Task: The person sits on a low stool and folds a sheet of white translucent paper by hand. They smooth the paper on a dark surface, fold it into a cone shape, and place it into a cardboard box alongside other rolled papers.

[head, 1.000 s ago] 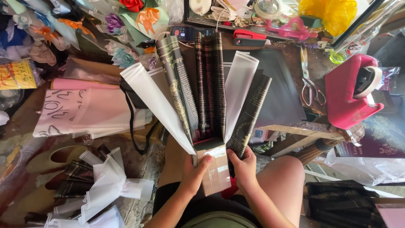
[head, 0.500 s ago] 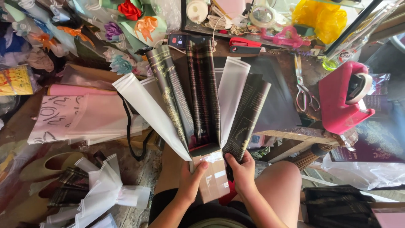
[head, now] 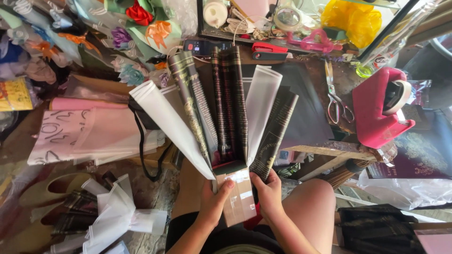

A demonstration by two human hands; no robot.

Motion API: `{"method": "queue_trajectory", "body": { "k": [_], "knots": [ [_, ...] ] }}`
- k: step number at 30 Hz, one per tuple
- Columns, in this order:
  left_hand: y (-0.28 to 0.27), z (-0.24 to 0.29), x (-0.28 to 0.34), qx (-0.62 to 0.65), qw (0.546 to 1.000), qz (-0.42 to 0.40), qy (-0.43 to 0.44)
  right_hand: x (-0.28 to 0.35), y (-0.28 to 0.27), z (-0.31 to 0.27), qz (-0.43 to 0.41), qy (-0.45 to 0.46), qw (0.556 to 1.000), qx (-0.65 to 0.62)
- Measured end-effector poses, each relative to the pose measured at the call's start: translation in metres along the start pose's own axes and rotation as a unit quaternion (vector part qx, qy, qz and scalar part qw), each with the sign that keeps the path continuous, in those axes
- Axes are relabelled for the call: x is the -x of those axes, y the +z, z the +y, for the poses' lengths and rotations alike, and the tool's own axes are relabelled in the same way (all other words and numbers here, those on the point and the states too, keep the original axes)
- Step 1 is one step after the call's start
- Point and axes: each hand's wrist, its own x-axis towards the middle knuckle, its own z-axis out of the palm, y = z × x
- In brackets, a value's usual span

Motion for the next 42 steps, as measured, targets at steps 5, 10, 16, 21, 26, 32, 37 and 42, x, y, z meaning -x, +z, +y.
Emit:
{"method": "queue_trajectory", "body": {
  "k": [5, 10, 16, 21, 26, 32, 37, 42],
  "knots": [
    [-0.001, -0.005, -0.001, 0.036, 0.998, -0.038, 0.039, 0.01, -0.004, -0.005, -0.083, -0.058, 0.994, -0.042],
    [-0.001, 0.001, 0.001, 0.042, 0.996, -0.045, 0.066, 0.021, -0.01, -0.011, -0.145, -0.145, 0.976, 0.078],
    [-0.005, -0.009, -0.003, 0.033, 0.997, -0.031, 0.058, 0.01, -0.018, 0.017, -0.029, -0.15, 0.986, 0.062],
    [-0.003, -0.012, -0.003, 0.056, 0.996, -0.059, 0.044, 0.015, -0.018, 0.007, -0.054, -0.173, 0.983, 0.033],
    [-0.002, 0.001, 0.0, 0.031, 0.997, -0.039, 0.059, 0.016, -0.019, 0.003, -0.105, -0.161, 0.981, 0.02],
    [-0.004, 0.006, 0.003, -0.018, 0.996, -0.033, 0.082, 0.013, -0.024, 0.001, -0.092, -0.122, 0.988, 0.017],
    [0.004, 0.02, 0.006, -0.047, 0.982, -0.036, 0.18, 0.017, -0.025, -0.002, -0.099, -0.161, 0.982, 0.023],
    [0.006, 0.019, 0.005, -0.075, 0.976, -0.025, 0.205, 0.02, -0.024, -0.011, -0.074, -0.24, 0.96, 0.124]
  ]
}}
